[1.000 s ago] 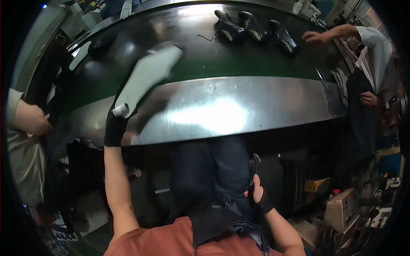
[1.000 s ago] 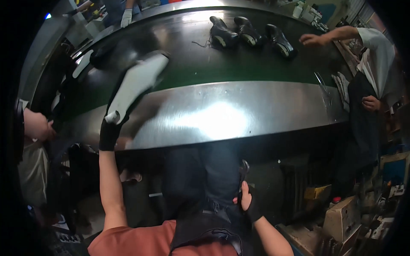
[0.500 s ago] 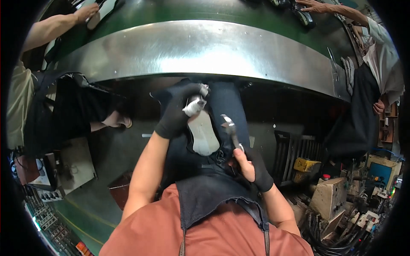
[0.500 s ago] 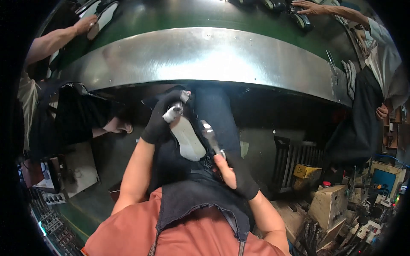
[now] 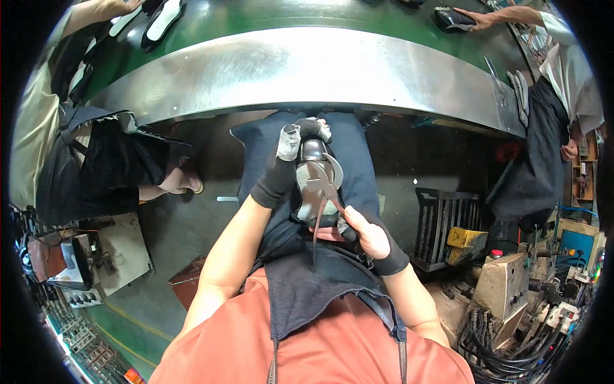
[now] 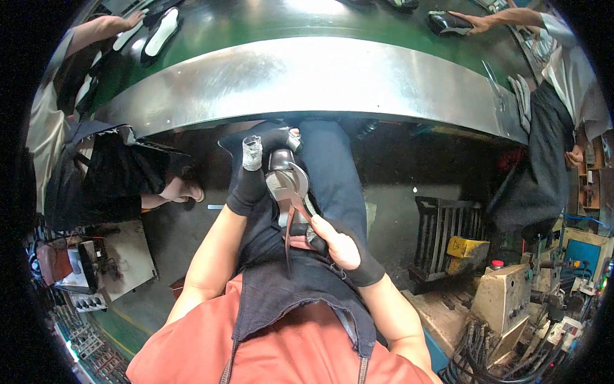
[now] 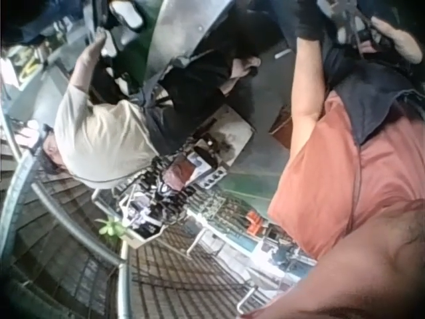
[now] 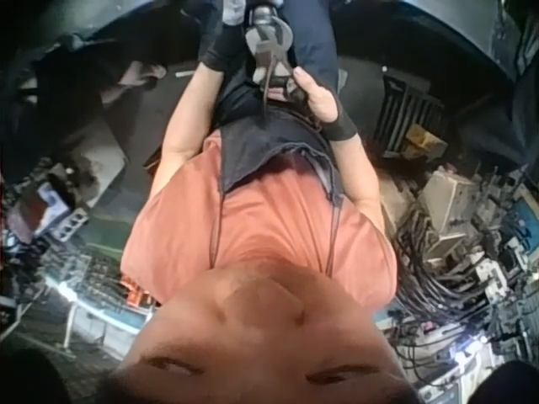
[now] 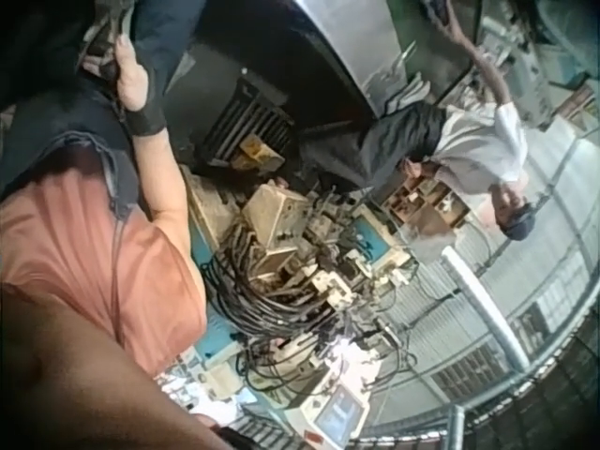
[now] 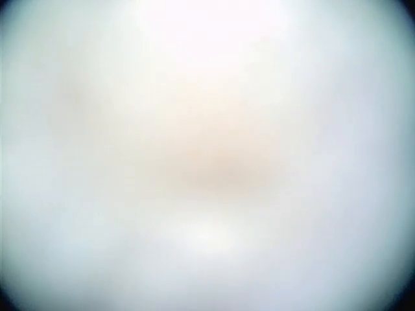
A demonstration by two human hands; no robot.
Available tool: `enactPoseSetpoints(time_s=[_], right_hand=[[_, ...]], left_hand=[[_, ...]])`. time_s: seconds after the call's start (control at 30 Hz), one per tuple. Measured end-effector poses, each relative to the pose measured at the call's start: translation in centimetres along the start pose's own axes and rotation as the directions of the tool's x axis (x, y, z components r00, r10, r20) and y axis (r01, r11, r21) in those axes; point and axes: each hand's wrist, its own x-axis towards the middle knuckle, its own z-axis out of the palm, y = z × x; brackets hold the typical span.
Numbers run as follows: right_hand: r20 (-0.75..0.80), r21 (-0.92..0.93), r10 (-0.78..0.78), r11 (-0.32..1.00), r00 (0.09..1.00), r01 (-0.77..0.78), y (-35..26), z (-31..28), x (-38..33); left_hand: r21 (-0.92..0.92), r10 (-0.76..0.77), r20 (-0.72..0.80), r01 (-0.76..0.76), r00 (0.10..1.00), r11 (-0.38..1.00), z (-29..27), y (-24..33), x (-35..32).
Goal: Manually assemble shoe components using tools and a conveyor belt system.
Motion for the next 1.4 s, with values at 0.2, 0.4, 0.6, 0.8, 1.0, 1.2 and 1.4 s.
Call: enactPoseSetpoints(time_s=[0.2, 0.4, 0.6, 0.8, 1.0, 1.2, 1.4], right_hand=[[0.044, -0.063, 0.027, 0.998, 0.999, -0.025, -0.8, -1.3, -0.6], [-0.043, -0.402, 0.046, 0.914, 0.998, -0.059, -2.7, 0.5, 1.0], [-0.176, -0.811, -0.387, 0.578, 0.905, 0.090, 2.6, 0.2, 3.1], [0.127, -0.903, -0.611, 0.254, 0.781, 0.346, 6.6, -2.3, 5.6], [0.451, -0.892, -0.192, -0.133, 0.871, 0.432, 6.5, -5.8, -3.2], [0.471, -0.861, -0.187, -0.310, 0.862, 0.403, 6.5, -5.7, -5.4], [0.407, -0.905, -0.162, -0.203, 0.899, 0.373, 7.8, -5.9, -6.2]], left_hand=[[-0.019, 0.033, 0.008, -0.033, 0.999, 0.999, 0.1, 0.2, -0.2], [-0.015, 0.030, -0.012, -0.030, 0.999, 0.999, 0.0, 0.3, 0.4], [0.013, 0.001, -0.076, 0.000, 0.997, 1.000, 0.2, -0.8, 0.3], [0.027, 0.043, -0.020, -0.042, 0.999, 0.999, -0.8, 0.0, -0.9], [-0.023, -0.348, -0.157, 0.348, 0.924, 0.937, 2.8, 5.9, -7.3], [-0.265, -0.454, -0.063, 0.424, 0.889, 0.866, 3.8, 6.5, -9.3], [-0.373, -0.621, -0.073, 0.556, 0.781, 0.743, 4.0, 7.6, -8.6]])
